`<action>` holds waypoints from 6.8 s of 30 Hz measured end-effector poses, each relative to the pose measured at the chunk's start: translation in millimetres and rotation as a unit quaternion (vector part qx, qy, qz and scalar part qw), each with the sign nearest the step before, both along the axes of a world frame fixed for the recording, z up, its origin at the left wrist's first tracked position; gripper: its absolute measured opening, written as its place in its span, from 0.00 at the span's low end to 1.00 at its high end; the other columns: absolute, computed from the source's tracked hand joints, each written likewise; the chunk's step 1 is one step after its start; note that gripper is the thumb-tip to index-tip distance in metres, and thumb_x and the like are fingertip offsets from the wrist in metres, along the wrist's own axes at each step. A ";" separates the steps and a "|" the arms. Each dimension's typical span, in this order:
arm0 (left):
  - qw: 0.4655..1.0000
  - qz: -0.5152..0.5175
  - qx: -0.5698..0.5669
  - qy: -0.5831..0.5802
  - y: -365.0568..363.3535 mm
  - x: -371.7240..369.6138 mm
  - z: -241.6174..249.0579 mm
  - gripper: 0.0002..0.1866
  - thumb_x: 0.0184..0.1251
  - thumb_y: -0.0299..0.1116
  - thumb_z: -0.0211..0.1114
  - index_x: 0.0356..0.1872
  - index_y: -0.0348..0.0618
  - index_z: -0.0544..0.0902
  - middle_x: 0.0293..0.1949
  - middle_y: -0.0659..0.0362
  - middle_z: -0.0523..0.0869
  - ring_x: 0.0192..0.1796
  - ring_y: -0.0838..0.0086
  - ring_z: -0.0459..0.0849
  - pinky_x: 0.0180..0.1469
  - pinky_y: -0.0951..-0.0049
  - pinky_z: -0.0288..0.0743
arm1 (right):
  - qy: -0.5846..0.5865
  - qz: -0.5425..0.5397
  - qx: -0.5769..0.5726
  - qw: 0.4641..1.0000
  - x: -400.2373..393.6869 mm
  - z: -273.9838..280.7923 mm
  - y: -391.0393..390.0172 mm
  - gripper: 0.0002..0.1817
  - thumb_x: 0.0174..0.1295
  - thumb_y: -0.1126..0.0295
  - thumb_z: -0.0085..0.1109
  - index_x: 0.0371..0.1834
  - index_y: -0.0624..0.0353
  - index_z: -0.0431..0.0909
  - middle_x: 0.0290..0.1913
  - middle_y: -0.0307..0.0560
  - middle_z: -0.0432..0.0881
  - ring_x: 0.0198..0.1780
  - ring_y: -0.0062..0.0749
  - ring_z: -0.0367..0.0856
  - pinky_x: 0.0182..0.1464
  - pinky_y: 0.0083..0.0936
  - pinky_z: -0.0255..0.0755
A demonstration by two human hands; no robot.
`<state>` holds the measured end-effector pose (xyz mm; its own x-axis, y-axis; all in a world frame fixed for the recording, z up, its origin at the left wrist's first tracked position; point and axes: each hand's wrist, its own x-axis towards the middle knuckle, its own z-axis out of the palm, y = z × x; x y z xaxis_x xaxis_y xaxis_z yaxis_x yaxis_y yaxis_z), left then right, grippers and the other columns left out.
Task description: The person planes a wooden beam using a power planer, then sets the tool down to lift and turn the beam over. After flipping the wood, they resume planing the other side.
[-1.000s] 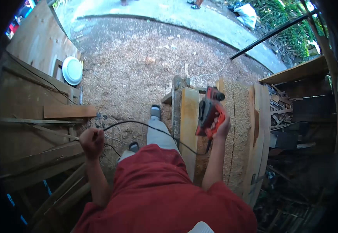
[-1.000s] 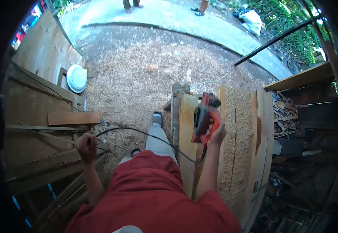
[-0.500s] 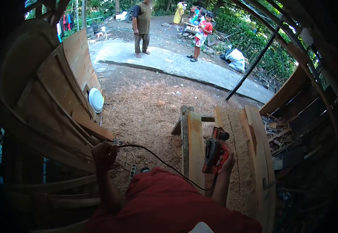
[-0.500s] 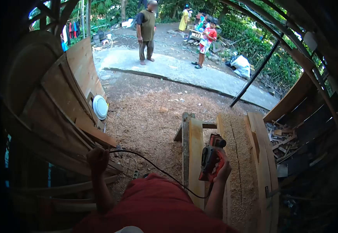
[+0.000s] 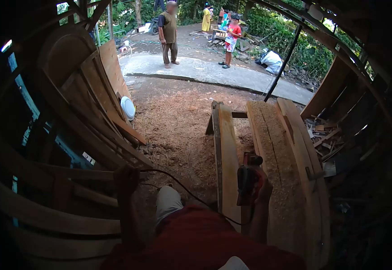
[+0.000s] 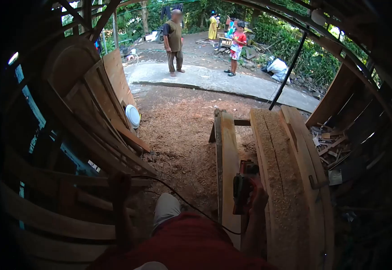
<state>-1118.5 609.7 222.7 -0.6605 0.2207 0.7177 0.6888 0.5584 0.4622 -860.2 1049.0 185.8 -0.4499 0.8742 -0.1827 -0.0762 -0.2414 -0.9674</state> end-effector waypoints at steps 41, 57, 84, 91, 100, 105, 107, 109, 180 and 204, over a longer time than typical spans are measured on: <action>0.976 -0.134 0.059 -0.161 -407.8 787.8 -50.9 0.20 0.75 0.36 0.70 0.26 0.38 0.73 0.18 0.62 0.72 0.25 0.82 0.68 0.27 0.74 0.66 | -0.110 -0.025 -0.059 0.992 833.4 -27.9 -453.0 0.19 0.72 0.51 0.66 0.38 0.58 0.83 0.22 0.33 0.77 0.17 0.19 0.71 0.18 0.23 0.62; 0.916 -0.284 -0.056 -0.277 -434.3 1038.3 -127.8 0.20 0.79 0.37 0.66 0.27 0.35 0.77 0.19 0.56 0.69 0.23 0.76 0.68 0.27 0.68 0.63 | -0.168 -0.112 -0.105 0.974 1133.1 -107.6 -558.6 0.16 0.72 0.55 0.67 0.35 0.57 0.83 0.20 0.32 0.76 0.14 0.18 0.68 0.15 0.21 0.58; 0.856 -0.177 -0.172 -0.454 -428.2 1143.2 -177.5 0.21 0.82 0.41 0.60 0.31 0.32 0.74 0.23 0.45 0.71 0.25 0.62 0.70 0.31 0.60 0.66 | -0.258 0.114 -0.162 0.946 1102.7 -235.2 -547.0 0.20 0.76 0.52 0.61 0.34 0.57 0.83 0.25 0.35 0.82 0.17 0.20 0.73 0.20 0.24 0.67; 0.850 -0.077 -0.127 -0.505 -483.1 1161.8 -172.6 0.21 0.83 0.39 0.62 0.28 0.35 0.71 0.22 0.59 0.68 0.26 0.79 0.66 0.29 0.69 0.62 | -0.325 0.142 -0.140 0.924 1103.3 -270.0 -576.3 0.24 0.76 0.50 0.59 0.28 0.57 0.81 0.23 0.35 0.78 0.17 0.19 0.74 0.20 0.23 0.67; 0.877 -0.085 -0.132 -0.455 -550.1 1183.7 -160.3 0.19 0.81 0.33 0.62 0.28 0.34 0.71 0.23 0.62 0.66 0.28 0.79 0.63 0.30 0.70 0.58 | -0.235 0.064 -0.195 0.950 1108.7 -291.7 -603.5 0.27 0.78 0.47 0.58 0.27 0.58 0.81 0.21 0.36 0.77 0.18 0.21 0.73 0.22 0.24 0.67; 0.901 -0.092 -0.113 -0.408 -572.9 1195.3 -153.3 0.20 0.80 0.33 0.62 0.27 0.36 0.66 0.23 0.61 0.61 0.28 0.77 0.60 0.30 0.69 0.53 | -0.227 0.041 -0.158 0.960 1111.3 -304.9 -616.0 0.27 0.77 0.48 0.57 0.26 0.59 0.82 0.19 0.37 0.77 0.17 0.23 0.74 0.22 0.26 0.68; 0.904 -0.092 -0.097 -0.407 -572.2 1197.5 -153.3 0.21 0.80 0.33 0.62 0.27 0.37 0.65 0.23 0.61 0.61 0.28 0.77 0.59 0.30 0.69 0.53 | -0.259 0.042 -0.137 0.955 1108.2 -310.5 -618.0 0.27 0.76 0.47 0.58 0.26 0.59 0.83 0.19 0.37 0.78 0.17 0.23 0.74 0.22 0.26 0.68; 0.905 -0.106 -0.112 -0.397 -569.6 1199.3 -152.8 0.20 0.80 0.33 0.62 0.27 0.36 0.66 0.23 0.60 0.62 0.28 0.76 0.60 0.30 0.69 0.54 | -0.280 0.040 -0.102 0.954 1109.4 -323.9 -620.1 0.28 0.75 0.46 0.59 0.26 0.60 0.85 0.19 0.37 0.79 0.17 0.22 0.74 0.22 0.26 0.68; 0.882 -0.121 -0.171 -0.423 -447.8 1052.3 -188.5 0.19 0.80 0.33 0.62 0.26 0.36 0.73 0.21 0.58 0.67 0.24 0.71 0.65 0.28 0.67 0.57 | -0.293 0.002 -0.053 0.955 997.1 -404.1 -552.2 0.24 0.76 0.49 0.57 0.26 0.55 0.77 0.18 0.33 0.73 0.14 0.17 0.67 0.15 0.21 0.60; 0.889 -0.130 -0.124 -0.420 -326.2 930.3 -199.8 0.20 0.81 0.33 0.62 0.25 0.35 0.73 0.21 0.59 0.68 0.24 0.73 0.65 0.28 0.68 0.55 | -0.368 0.083 0.031 0.926 894.5 -363.6 -481.6 0.25 0.73 0.52 0.57 0.32 0.67 0.84 0.22 0.58 0.79 0.25 0.43 0.79 0.33 0.40 0.72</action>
